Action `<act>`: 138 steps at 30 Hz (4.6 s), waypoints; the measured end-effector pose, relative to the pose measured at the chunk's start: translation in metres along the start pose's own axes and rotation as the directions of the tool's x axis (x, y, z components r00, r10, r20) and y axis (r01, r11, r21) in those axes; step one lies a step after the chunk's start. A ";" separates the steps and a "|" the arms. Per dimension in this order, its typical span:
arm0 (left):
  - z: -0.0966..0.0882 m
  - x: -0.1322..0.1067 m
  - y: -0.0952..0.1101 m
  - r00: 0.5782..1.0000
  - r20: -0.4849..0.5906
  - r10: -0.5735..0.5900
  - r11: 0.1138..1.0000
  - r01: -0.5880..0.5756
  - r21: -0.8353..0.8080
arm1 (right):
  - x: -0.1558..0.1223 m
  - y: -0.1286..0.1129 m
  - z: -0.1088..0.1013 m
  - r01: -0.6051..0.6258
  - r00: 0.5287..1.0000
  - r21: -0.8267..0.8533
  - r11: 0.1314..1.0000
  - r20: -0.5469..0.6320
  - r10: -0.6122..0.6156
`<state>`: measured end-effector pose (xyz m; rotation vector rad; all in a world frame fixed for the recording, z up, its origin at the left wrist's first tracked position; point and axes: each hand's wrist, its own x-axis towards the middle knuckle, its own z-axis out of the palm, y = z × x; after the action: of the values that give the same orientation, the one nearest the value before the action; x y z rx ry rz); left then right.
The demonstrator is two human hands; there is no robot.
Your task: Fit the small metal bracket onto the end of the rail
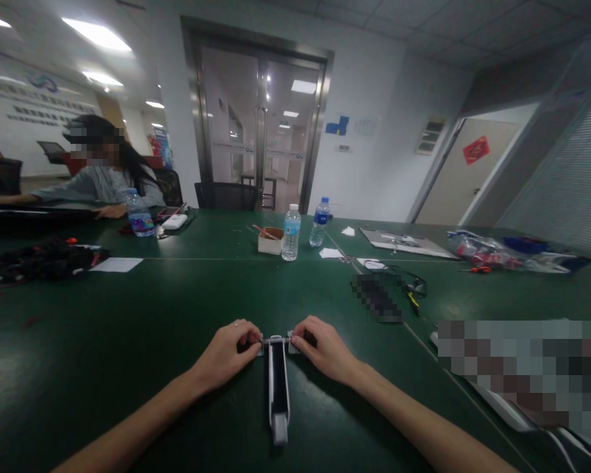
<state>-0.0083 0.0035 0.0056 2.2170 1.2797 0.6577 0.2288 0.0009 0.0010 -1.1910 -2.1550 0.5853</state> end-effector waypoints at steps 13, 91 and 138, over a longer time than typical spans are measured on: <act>-0.001 0.000 0.001 1.000 0.014 -0.020 1.000 0.020 0.008 | -0.001 0.001 0.003 0.038 0.999 -0.054 0.998 -0.011 -0.038; -0.001 0.000 0.002 1.000 0.008 -0.016 1.000 0.016 0.012 | -0.002 0.003 0.008 0.082 0.995 -0.152 0.985 -0.035 -0.088; -0.003 -0.001 0.004 0.998 0.020 -0.051 0.999 0.051 -0.013 | 0.014 0.027 -0.040 -0.036 0.996 -0.333 0.942 0.068 0.062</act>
<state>-0.0084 0.0015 0.0102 2.1670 1.3138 0.6220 0.2665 0.0294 0.0171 -1.4223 -2.3607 0.2975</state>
